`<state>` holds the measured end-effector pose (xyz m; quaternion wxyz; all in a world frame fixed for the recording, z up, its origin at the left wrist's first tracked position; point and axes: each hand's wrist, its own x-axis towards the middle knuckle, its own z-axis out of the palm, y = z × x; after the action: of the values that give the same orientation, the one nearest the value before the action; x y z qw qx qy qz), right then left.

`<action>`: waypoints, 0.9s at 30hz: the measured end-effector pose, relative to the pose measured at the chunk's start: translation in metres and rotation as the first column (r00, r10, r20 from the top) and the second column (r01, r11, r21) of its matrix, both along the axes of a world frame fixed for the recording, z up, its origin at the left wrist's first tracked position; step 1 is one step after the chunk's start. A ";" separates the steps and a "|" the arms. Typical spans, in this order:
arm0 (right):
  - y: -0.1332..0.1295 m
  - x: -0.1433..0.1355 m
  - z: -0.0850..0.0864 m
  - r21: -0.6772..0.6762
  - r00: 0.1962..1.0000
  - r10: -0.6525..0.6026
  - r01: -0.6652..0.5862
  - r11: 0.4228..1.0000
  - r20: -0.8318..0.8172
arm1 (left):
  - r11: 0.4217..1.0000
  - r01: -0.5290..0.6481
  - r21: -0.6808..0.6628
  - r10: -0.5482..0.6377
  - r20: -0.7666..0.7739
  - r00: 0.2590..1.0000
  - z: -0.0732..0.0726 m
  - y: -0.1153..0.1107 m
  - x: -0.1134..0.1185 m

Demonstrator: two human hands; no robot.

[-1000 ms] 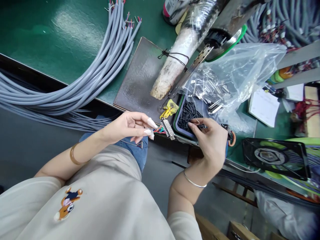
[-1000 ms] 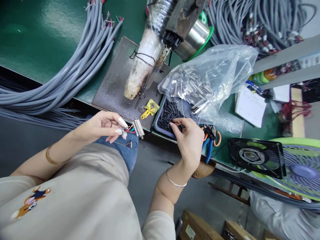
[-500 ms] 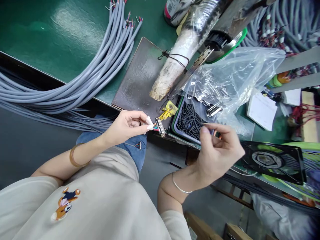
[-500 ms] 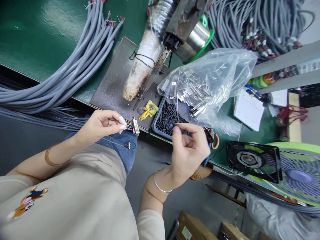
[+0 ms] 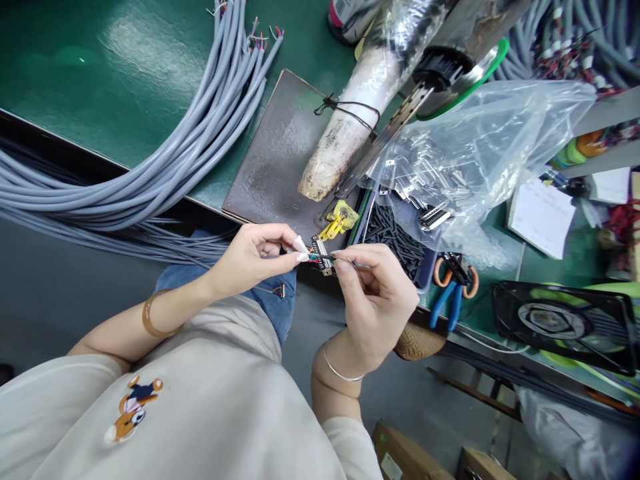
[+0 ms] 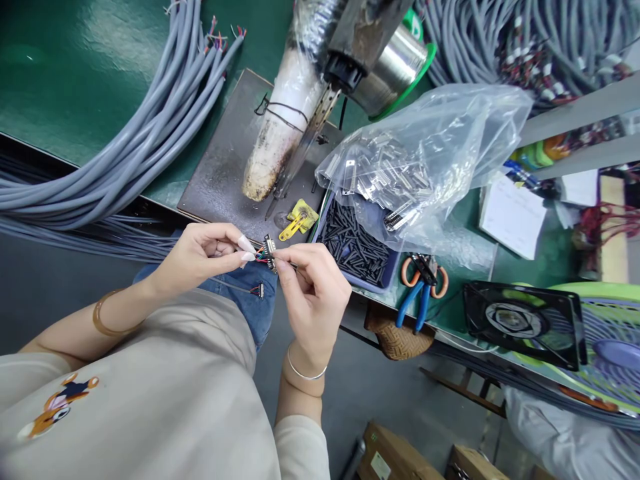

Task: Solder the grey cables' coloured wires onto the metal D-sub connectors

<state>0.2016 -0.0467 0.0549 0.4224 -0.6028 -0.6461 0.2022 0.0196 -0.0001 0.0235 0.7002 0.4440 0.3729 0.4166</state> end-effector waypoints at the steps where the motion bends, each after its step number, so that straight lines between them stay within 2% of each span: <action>1: 0.000 0.000 0.000 0.000 1.000 0.012 -0.012 1.000 0.004 | 1.000 0.005 0.007 -0.005 -0.004 1.000 -0.001 0.000 0.000; 6: 0.003 -0.002 0.006 -0.045 0.983 0.153 -0.149 0.988 0.101 | 0.994 0.099 0.036 -0.099 -0.008 0.995 -0.006 -0.001 -0.001; 9: 0.004 0.001 0.010 -0.096 0.960 0.230 -0.217 0.971 0.162 | 0.983 0.181 0.002 -0.181 0.039 0.983 -0.010 -0.003 -0.002; 12: 0.003 0.002 0.011 -0.122 0.948 0.253 -0.233 0.965 0.194 | 0.980 0.197 -0.038 -0.190 0.132 0.973 -0.014 -0.003 -0.003; 14: 0.001 0.000 0.011 -0.022 0.975 0.143 -0.141 0.990 0.173 | 0.974 0.213 -0.071 -0.192 0.228 0.954 -0.016 -0.002 -0.004; 15: 0.001 -0.002 0.010 0.088 0.991 0.047 -0.058 0.994 0.124 | 0.970 0.225 -0.091 -0.193 0.274 0.942 -0.016 -0.001 -0.005; 16: 0.000 -0.004 0.008 0.220 0.997 -0.054 0.043 0.975 0.045 | 0.966 0.233 -0.113 -0.189 0.308 0.933 -0.017 0.000 -0.006; 18: -0.001 -0.008 0.005 0.424 0.976 -0.175 0.214 0.880 -0.129 | 0.964 0.218 -0.153 -0.156 0.340 0.927 -0.017 0.003 -0.006; 19: -0.002 -0.010 0.003 0.475 0.965 -0.193 0.256 0.842 -0.178 | 0.966 0.197 -0.168 -0.129 0.345 0.930 -0.017 0.004 -0.006; 20: -0.003 -0.011 0.000 0.492 0.963 -0.197 0.265 0.830 -0.186 | 0.968 0.174 -0.179 -0.104 0.346 0.933 -0.017 0.005 -0.006; 22: -0.005 -0.012 -0.005 0.442 0.974 -0.198 0.227 0.868 -0.112 | 0.971 0.139 -0.194 -0.064 0.346 0.936 -0.017 0.006 -0.005; 25: -0.008 -0.011 -0.013 0.299 0.988 -0.154 0.143 0.944 0.012 | 0.971 0.112 -0.211 -0.039 0.323 0.945 -0.018 0.006 -0.004; 27: -0.007 -0.012 -0.017 0.211 0.994 -0.107 0.100 0.972 0.022 | 0.975 0.093 -0.200 -0.034 0.283 0.958 -0.019 0.005 -0.003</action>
<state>0.1896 -0.0540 0.0376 0.4827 -0.5912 -0.6383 0.1005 0.0170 0.0047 0.0050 0.8019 0.3158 0.2985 0.4100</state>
